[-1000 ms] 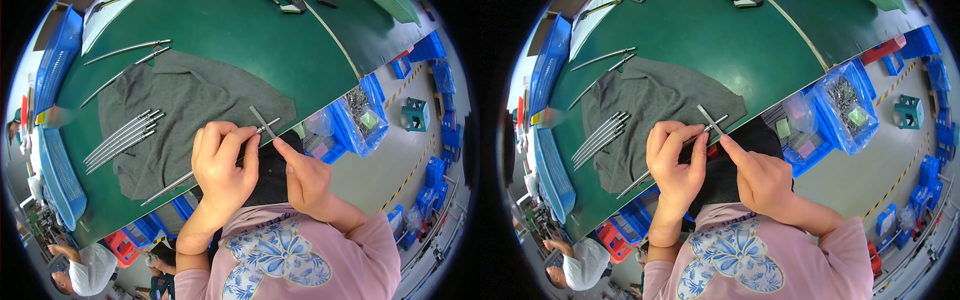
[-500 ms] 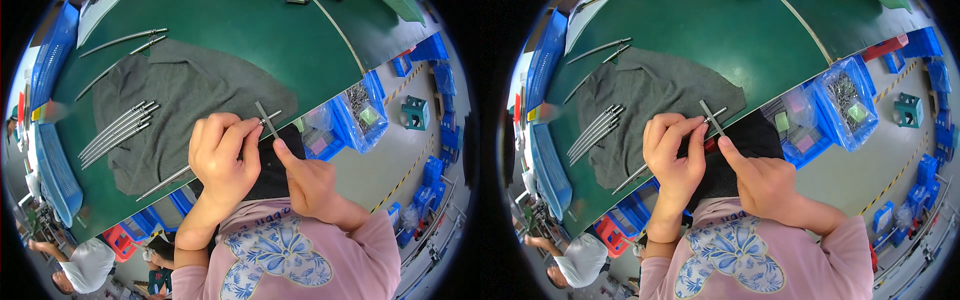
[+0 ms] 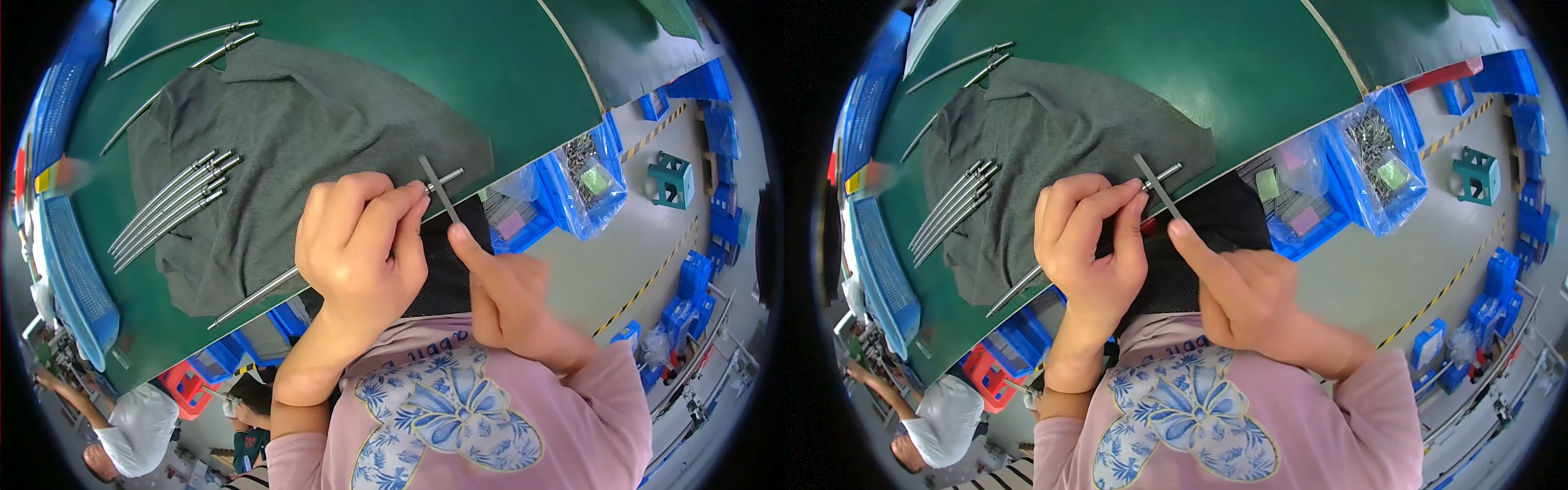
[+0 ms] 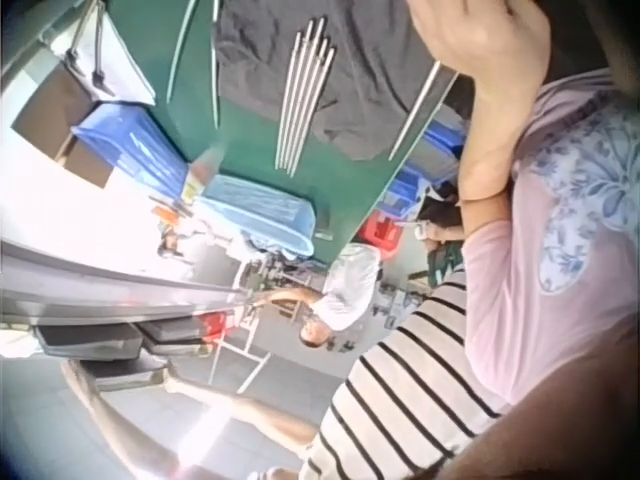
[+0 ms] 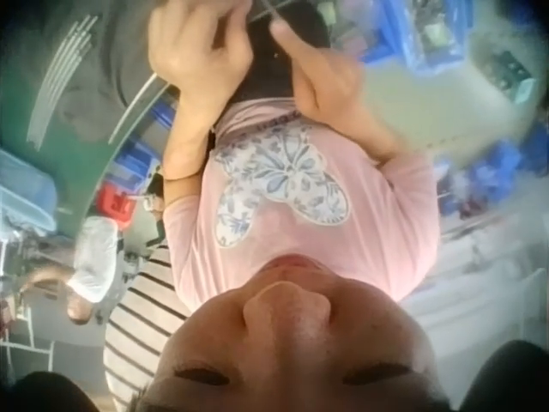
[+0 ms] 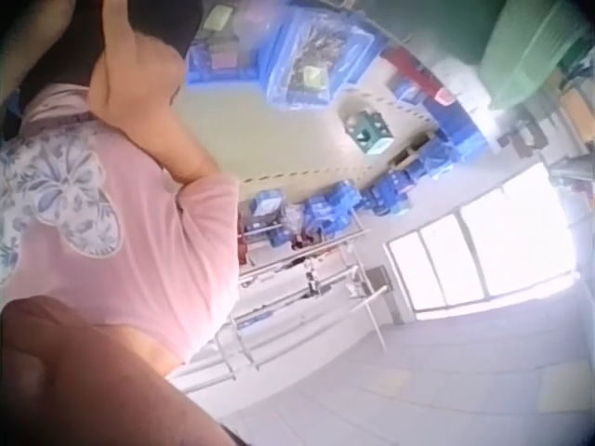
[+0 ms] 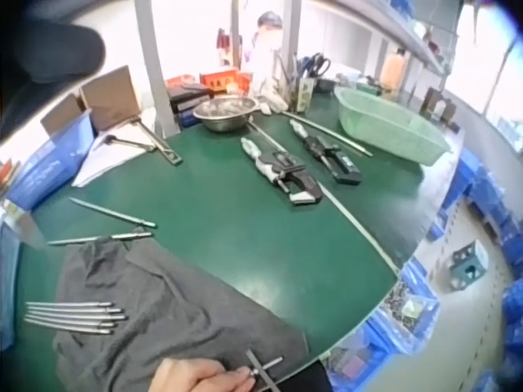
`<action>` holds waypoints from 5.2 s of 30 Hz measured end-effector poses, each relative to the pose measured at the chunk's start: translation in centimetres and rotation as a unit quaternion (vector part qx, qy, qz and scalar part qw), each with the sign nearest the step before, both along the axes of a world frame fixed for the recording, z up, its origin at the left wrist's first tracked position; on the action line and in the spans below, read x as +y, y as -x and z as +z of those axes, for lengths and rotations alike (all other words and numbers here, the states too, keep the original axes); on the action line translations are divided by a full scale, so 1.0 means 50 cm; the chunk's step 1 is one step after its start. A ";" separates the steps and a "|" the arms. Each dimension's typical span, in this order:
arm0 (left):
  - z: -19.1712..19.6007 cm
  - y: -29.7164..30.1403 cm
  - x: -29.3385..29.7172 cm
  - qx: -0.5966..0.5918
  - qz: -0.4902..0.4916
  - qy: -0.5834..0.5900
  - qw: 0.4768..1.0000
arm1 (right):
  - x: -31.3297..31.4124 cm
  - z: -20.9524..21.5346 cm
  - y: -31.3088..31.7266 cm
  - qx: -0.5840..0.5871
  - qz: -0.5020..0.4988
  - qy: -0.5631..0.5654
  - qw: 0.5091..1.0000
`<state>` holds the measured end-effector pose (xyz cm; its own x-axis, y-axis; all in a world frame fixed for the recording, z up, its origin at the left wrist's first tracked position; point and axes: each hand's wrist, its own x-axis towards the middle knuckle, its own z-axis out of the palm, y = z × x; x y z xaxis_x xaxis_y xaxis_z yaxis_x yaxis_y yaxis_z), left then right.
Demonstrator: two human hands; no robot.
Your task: The person is filing the ends of metal rods to smooth them and then measuring the rods using a digital micrometer.
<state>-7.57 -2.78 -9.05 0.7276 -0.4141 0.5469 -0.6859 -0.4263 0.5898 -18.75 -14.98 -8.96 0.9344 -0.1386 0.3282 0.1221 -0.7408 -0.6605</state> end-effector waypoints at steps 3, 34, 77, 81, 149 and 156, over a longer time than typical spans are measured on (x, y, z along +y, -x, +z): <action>0.000 0.000 0.001 -0.003 -0.007 0.001 1.000 | -0.005 0.003 -0.004 -0.031 -0.006 0.006 0.999; 0.000 0.007 -0.001 -0.015 0.009 -0.016 1.000 | -0.036 0.006 0.027 -0.050 0.025 -0.024 0.998; 0.003 0.005 0.002 -0.014 0.005 -0.041 0.999 | -0.016 0.007 0.039 -0.058 0.002 -0.029 0.998; 0.012 -0.003 0.005 0.003 -0.013 -0.046 0.999 | -0.012 -0.004 0.048 -0.064 -0.006 -0.027 0.998; -0.009 0.008 0.001 -0.015 0.012 -0.028 0.999 | -0.003 -0.014 -0.001 -0.059 -0.027 0.113 0.991; -0.008 0.004 0.005 -0.017 -0.005 -0.031 0.999 | 0.016 -0.051 -0.013 -0.109 -0.057 0.099 0.987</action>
<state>-7.76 -2.55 -9.45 0.7043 -0.4550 0.5450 -0.7099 -0.4536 0.5387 -18.08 -14.18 -11.51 0.8207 -0.1511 0.5510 0.1542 -0.8701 -0.4682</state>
